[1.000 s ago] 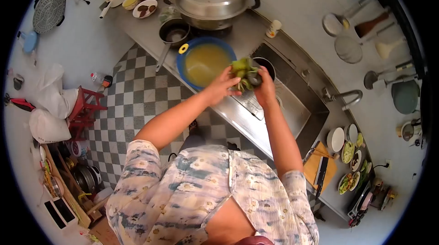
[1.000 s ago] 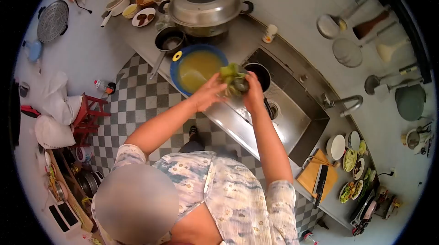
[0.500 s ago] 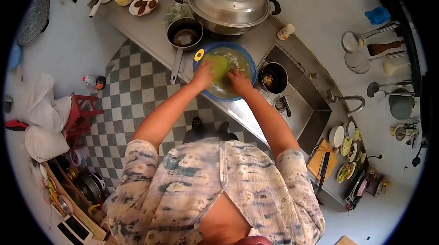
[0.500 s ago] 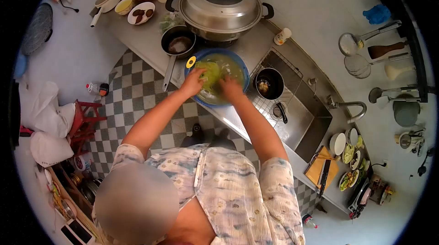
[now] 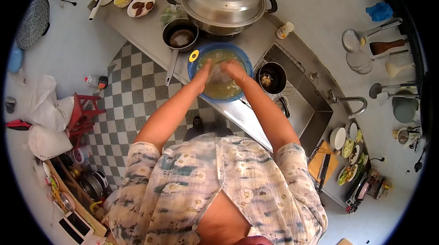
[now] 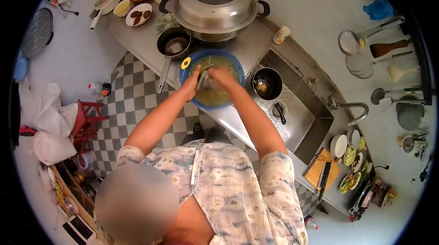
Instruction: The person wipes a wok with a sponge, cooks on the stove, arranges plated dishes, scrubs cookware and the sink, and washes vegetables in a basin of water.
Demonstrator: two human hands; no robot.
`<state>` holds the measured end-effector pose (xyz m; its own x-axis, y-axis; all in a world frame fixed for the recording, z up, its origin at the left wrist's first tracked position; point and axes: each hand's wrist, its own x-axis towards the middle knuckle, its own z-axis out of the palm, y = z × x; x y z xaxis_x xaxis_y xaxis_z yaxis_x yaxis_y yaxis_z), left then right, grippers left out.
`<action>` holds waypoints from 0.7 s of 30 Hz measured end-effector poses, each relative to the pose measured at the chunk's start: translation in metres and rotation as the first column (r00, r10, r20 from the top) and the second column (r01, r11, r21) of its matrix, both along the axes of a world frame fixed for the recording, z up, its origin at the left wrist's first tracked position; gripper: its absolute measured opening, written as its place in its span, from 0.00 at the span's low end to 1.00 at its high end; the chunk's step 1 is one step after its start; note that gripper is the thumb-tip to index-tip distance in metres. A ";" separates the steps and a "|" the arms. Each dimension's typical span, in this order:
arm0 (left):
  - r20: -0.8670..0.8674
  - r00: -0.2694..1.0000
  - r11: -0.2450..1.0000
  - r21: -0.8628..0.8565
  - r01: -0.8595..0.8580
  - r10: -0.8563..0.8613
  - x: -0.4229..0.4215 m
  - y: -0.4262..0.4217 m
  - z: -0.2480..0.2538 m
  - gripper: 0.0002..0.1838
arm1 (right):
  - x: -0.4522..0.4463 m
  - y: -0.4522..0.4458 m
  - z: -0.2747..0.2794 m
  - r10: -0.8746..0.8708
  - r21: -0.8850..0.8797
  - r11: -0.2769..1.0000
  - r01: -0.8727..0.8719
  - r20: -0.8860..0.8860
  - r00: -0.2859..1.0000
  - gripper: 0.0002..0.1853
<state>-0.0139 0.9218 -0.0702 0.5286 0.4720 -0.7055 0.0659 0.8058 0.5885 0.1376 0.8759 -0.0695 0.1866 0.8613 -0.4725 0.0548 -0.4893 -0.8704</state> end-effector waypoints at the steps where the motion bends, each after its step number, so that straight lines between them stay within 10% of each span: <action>1: 0.050 0.997 0.999 0.003 -0.052 0.052 0.002 -0.004 0.010 0.36 | -0.002 0.001 0.027 -0.036 0.005 0.999 0.037 -0.135 0.990 0.14; 5: 0.245 0.946 0.973 -0.145 -0.179 0.210 0.007 0.005 -0.017 0.33 | -0.003 0.005 0.015 -0.092 0.180 0.974 0.135 -0.230 0.969 0.22; 8: 0.277 0.905 0.946 -0.123 -0.301 0.324 0.017 0.009 -0.043 0.30 | -0.030 -0.017 0.028 -0.287 0.616 0.788 0.009 0.354 0.890 0.30; 11: 0.353 0.847 0.917 -0.162 -0.364 0.398 0.029 0.000 -0.039 0.24 | -0.048 -0.023 0.009 -0.317 0.644 0.765 -0.011 0.391 0.864 0.34; 21: -0.077 0.977 0.866 0.481 -0.140 0.200 0.045 -0.008 -0.048 0.21 | -0.034 -0.005 0.005 -0.440 0.319 0.887 0.334 0.363 0.821 0.25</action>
